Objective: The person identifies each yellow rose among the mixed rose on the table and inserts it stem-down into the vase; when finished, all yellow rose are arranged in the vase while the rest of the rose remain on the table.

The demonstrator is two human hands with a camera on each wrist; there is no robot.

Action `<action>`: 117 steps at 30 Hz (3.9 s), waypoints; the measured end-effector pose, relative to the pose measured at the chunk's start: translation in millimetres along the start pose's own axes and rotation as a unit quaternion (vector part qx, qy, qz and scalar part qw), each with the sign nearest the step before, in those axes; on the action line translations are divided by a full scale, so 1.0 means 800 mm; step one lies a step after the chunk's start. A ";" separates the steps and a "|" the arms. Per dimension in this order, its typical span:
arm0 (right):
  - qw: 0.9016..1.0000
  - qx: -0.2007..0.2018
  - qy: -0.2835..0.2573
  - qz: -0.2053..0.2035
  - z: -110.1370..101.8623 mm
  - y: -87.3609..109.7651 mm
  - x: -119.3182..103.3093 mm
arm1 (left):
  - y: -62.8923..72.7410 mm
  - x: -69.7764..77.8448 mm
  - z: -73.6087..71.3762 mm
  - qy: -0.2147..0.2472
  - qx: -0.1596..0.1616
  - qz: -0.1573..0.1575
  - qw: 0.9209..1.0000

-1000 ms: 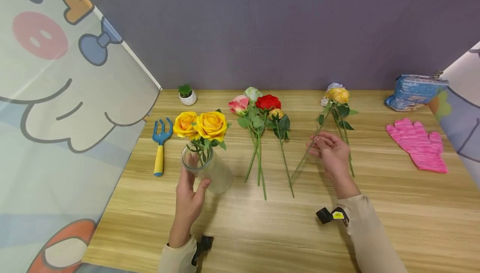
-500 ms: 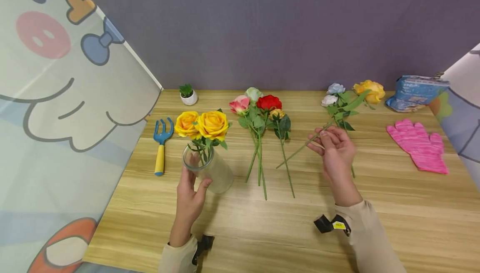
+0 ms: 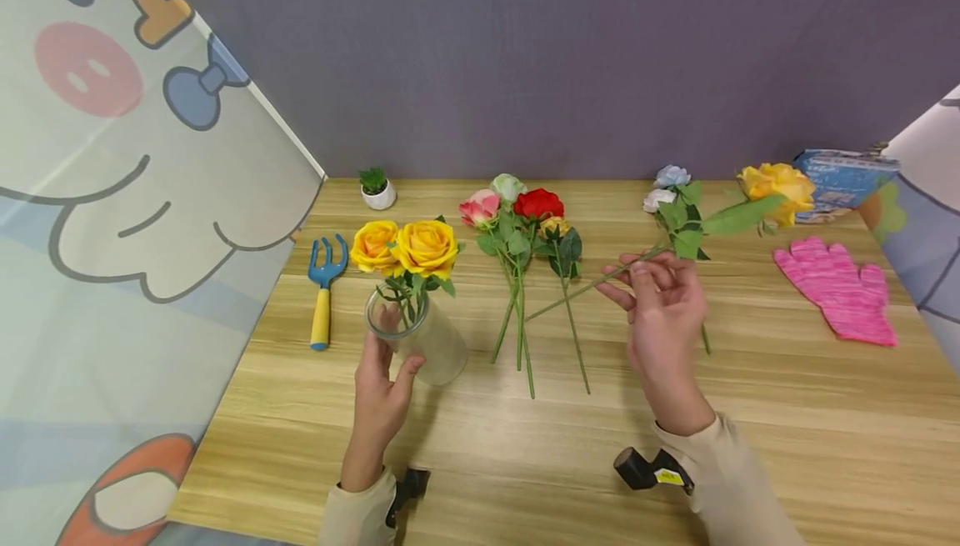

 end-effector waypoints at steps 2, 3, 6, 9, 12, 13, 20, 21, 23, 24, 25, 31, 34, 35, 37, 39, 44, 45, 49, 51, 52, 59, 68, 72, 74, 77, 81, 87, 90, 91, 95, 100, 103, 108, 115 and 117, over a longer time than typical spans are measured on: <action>1.000 -0.009 -0.006 -0.007 0.006 0.004 -0.001 | 0.001 0.000 0.000 -0.002 -0.001 0.001 1.000; 1.000 -0.013 -0.009 -0.009 0.009 0.005 -0.002 | 0.001 0.000 0.001 -0.002 -0.001 0.001 1.000; 1.000 -0.023 -0.006 -0.020 0.017 0.009 -0.004 | 0.002 0.000 0.001 -0.006 -0.003 0.003 1.000; 0.999 -0.035 -0.005 -0.030 0.024 0.011 -0.005 | 0.002 0.002 0.001 -0.008 -0.003 0.002 1.000; 0.998 -0.047 -0.022 -0.038 0.032 0.014 -0.007 | 0.001 0.003 0.001 -0.010 -0.001 0.003 1.000; 0.998 -0.051 -0.026 -0.039 0.034 0.016 -0.007 | 0.001 0.003 0.001 -0.011 -0.001 0.003 1.000; 0.996 -0.068 -0.022 -0.050 0.052 0.027 -0.009 | 0.002 0.002 0.000 -0.014 0.001 0.008 1.000; 0.996 -0.070 -0.020 -0.052 0.055 0.029 -0.009 | 0.002 0.002 0.000 -0.014 0.001 0.008 1.000; 0.995 -0.075 -0.021 -0.055 0.061 0.033 -0.008 | 0.002 0.002 -0.001 -0.014 0.002 0.008 1.000; 0.995 -0.078 -0.022 -0.056 0.064 0.035 -0.007 | 0.002 0.002 -0.001 -0.014 0.002 0.009 1.000; 0.995 -0.081 -0.022 -0.059 0.067 0.037 -0.007 | 0.003 0.002 -0.001 -0.013 0.002 0.009 1.000; 0.992 -0.097 -0.040 -0.067 0.084 0.046 -0.002 | 0.003 0.001 -0.001 -0.009 0.001 0.008 1.000; 0.992 -0.097 -0.044 -0.070 0.089 0.049 -0.001 | 0.003 0.001 -0.001 -0.008 0.000 0.007 1.000; 0.992 -0.096 -0.044 -0.072 0.091 0.050 -0.001 | 0.002 0.001 -0.001 -0.008 0.000 0.008 1.000; 0.991 -0.097 -0.044 -0.079 0.095 0.052 -0.001 | 0.002 0.001 -0.001 -0.009 0.000 0.008 1.000; 0.991 -0.099 -0.045 -0.084 0.099 0.053 -0.001 | 0.002 0.001 -0.001 -0.010 0.000 0.008 1.000; 0.988 -0.115 -0.051 -0.088 0.109 0.058 0.003 | 0.001 0.001 -0.001 -0.011 0.003 0.011 1.000; 0.988 -0.118 -0.051 -0.089 0.110 0.059 0.004 | 0.001 0.000 -0.001 -0.012 0.004 0.012 1.000; 0.985 -0.134 -0.054 -0.097 0.117 0.063 0.006 | 0.001 0.000 0.000 -0.013 0.004 0.016 1.000; 0.983 -0.142 -0.057 -0.103 0.120 0.065 0.007 | 0.001 0.000 0.000 -0.012 0.004 0.015 1.000; 0.982 -0.144 -0.059 -0.106 0.122 0.066 0.008 | 0.001 0.000 0.000 -0.012 0.004 0.014 1.000; 0.977 -0.155 -0.029 -0.142 0.132 0.072 0.010 | 0.000 0.000 -0.001 -0.007 0.003 0.004 1.000; 0.964 -0.189 0.060 -0.176 0.145 0.081 0.013 | -0.001 -0.001 -0.001 0.006 0.000 0.012 1.000; 0.961 -0.195 0.066 -0.184 0.148 0.082 0.015 | -0.001 -0.002 0.000 0.007 0.000 0.012 1.000; 0.960 -0.196 0.072 -0.188 0.150 0.082 0.016 | -0.001 -0.002 -0.001 0.005 0.002 0.013 1.000; 0.958 -0.195 0.084 -0.190 0.153 0.082 0.017 | -0.001 -0.001 -0.001 0.004 0.003 0.015 1.000; 0.955 -0.197 0.108 -0.194 0.158 0.084 0.020 | -0.002 0.000 -0.002 0.004 0.005 0.020 1.000; 0.945 -0.207 0.156 -0.199 0.163 0.089 0.030 | -0.001 0.000 -0.002 0.002 0.006 0.022 1.000; 0.950 -0.217 0.126 -0.188 0.165 0.092 0.036 | -0.001 -0.001 -0.002 0.003 0.005 0.021 1.000; 0.951 -0.221 0.112 -0.183 0.165 0.093 0.038 | -0.001 -0.001 -0.002 0.003 0.005 0.022 1.000; 0.950 -0.240 0.084 -0.181 0.167 0.099 0.043 | 0.000 -0.002 -0.001 0.005 0.004 0.023 1.000; 0.943 -0.254 0.097 -0.194 0.169 0.101 0.050 | -0.001 -0.001 -0.001 0.003 0.004 0.019 1.000; 0.934 -0.261 0.123 -0.211 0.169 0.102 0.054 | -0.001 -0.001 -0.001 0.000 0.006 0.014 1.000; 0.917 -0.253 0.210 -0.226 0.167 0.105 0.061 | 0.000 -0.003 0.000 -0.003 0.007 0.016 1.000; 0.903 -0.261 0.280 -0.194 0.159 0.107 0.077 | 0.001 -0.003 0.000 -0.001 0.010 0.014 1.000; 0.893 -0.253 0.317 -0.196 0.156 0.108 0.082 | 0.001 -0.003 0.000 -0.001 0.010 0.011 1.000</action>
Point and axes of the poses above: each hand's wrist, its own y-axis away from the middle knuckle, its own z-axis out of the palm, x = y × z, the point moved 6 cm from there along -y, towards the middle knuckle, and after that the axes turned 4 degrees about -z, right-handed, at the moved point
